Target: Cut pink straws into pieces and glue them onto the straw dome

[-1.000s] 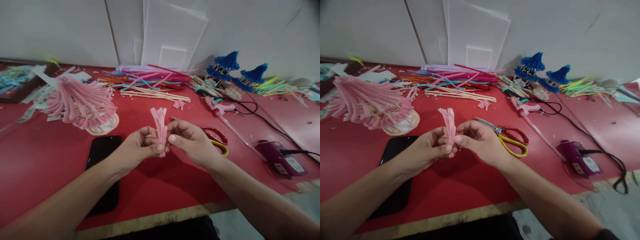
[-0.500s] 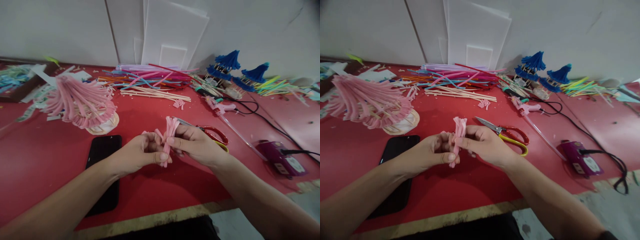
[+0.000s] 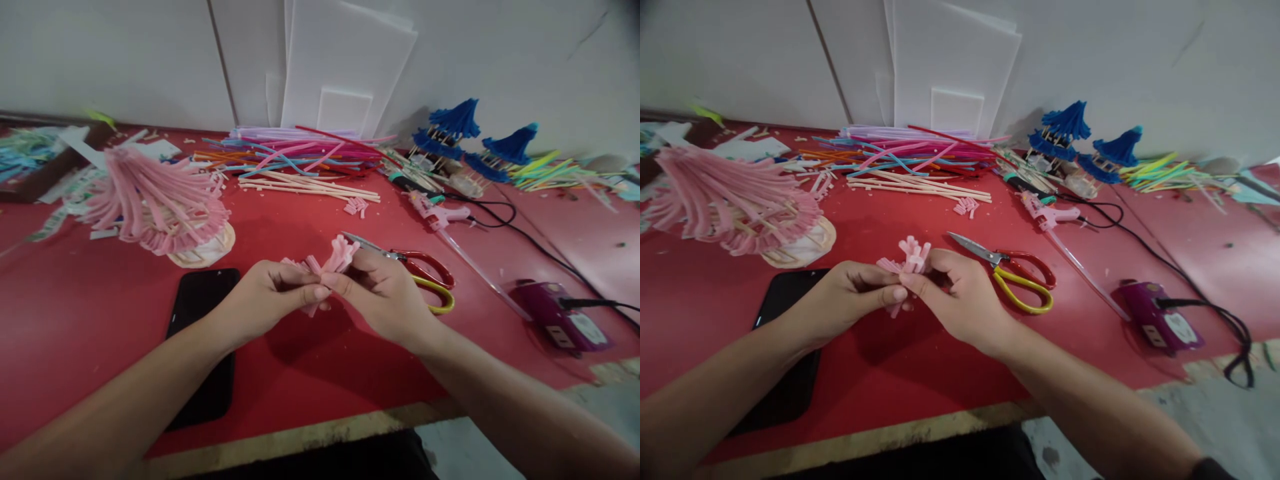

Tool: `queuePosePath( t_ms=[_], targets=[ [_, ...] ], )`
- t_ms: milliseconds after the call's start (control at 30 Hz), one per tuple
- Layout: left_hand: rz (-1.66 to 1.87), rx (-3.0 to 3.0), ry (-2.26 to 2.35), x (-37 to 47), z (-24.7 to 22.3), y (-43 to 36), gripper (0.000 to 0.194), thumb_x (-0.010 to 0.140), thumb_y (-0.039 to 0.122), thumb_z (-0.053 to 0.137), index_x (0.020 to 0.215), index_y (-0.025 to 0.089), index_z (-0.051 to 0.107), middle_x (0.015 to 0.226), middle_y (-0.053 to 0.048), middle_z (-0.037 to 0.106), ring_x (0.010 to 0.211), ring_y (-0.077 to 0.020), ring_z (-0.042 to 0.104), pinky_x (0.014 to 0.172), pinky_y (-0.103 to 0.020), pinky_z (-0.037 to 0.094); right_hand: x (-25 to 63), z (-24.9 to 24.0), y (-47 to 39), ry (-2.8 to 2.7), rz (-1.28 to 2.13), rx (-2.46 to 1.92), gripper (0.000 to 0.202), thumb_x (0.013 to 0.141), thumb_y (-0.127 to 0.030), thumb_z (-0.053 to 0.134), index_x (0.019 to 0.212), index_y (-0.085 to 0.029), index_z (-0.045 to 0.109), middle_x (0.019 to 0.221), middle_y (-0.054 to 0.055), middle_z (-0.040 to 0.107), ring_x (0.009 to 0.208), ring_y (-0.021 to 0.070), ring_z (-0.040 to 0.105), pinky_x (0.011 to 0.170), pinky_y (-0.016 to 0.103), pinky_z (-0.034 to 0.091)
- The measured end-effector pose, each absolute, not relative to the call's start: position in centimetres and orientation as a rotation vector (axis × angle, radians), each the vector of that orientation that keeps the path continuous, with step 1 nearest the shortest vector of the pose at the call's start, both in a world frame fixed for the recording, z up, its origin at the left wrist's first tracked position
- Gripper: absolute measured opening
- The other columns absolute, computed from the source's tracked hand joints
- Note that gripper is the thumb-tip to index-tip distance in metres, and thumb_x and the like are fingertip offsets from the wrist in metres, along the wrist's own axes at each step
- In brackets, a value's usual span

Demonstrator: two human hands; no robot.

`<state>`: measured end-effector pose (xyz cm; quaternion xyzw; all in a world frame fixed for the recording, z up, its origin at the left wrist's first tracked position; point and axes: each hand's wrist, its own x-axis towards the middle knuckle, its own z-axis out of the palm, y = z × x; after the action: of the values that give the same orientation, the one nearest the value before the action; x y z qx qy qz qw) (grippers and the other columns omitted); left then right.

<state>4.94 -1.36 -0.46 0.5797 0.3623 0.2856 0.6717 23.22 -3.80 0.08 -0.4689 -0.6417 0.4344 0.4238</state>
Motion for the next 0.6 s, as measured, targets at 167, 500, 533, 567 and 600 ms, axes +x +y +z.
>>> queuePosePath(
  t_ms=[167,500,533,567,600],
  targets=[
    [0.576,1.212,0.765,5.0,-0.4,-1.6,0.016,0.079,0.025,0.073,0.068,0.014,0.076,0.057,-0.001,0.068,0.054,-0.0063,0.056,0.058,-0.016,0.044,23.6,0.1,-3.3,-1.546,1.399,-1.030,0.022,0.084,-0.038,0.066,0.086,-0.017,0.063,0.081,0.001,0.065,0.074,0.0112,0.061,0.072,0.027,0.053],
    [0.766,0.781,0.824,5.2,-1.4,-1.3,0.033,0.065,0.043,0.084,0.066,0.015,0.065,0.060,0.003,0.064,0.053,-0.0051,0.054,0.053,-0.013,0.045,22.9,-1.3,-3.9,-2.044,0.182,-0.851,0.018,0.084,-0.022,0.070,0.100,-0.023,0.064,0.089,0.002,0.064,0.084,0.0126,0.060,0.079,0.028,0.052],
    [0.771,0.761,0.828,5.2,-1.4,-1.3,0.034,0.065,0.042,0.085,0.068,0.015,0.065,0.059,0.003,0.063,0.051,-0.0049,0.054,0.052,-0.013,0.044,22.8,-1.3,-3.9,-2.057,0.110,-0.839,0.013,0.085,-0.020,0.068,0.098,-0.022,0.066,0.089,0.002,0.064,0.084,0.0124,0.060,0.080,0.028,0.051],
    [0.777,0.744,0.834,5.2,-1.4,-1.3,0.034,0.064,0.042,0.086,0.068,0.015,0.065,0.059,0.003,0.063,0.051,-0.0047,0.053,0.051,-0.013,0.044,22.9,-1.2,-3.8,-2.050,0.072,-0.842,0.010,0.086,-0.020,0.066,0.097,-0.022,0.067,0.090,0.002,0.065,0.083,0.0123,0.060,0.079,0.029,0.051],
    [0.782,0.728,0.837,5.3,-1.4,-1.3,0.034,0.063,0.041,0.086,0.069,0.015,0.065,0.059,0.003,0.063,0.051,-0.0046,0.053,0.051,-0.013,0.044,22.9,-1.2,-3.8,-2.047,0.062,-0.849,0.009,0.087,-0.020,0.066,0.095,-0.022,0.068,0.090,0.003,0.065,0.083,0.0125,0.060,0.079,0.030,0.051]
  ],
)
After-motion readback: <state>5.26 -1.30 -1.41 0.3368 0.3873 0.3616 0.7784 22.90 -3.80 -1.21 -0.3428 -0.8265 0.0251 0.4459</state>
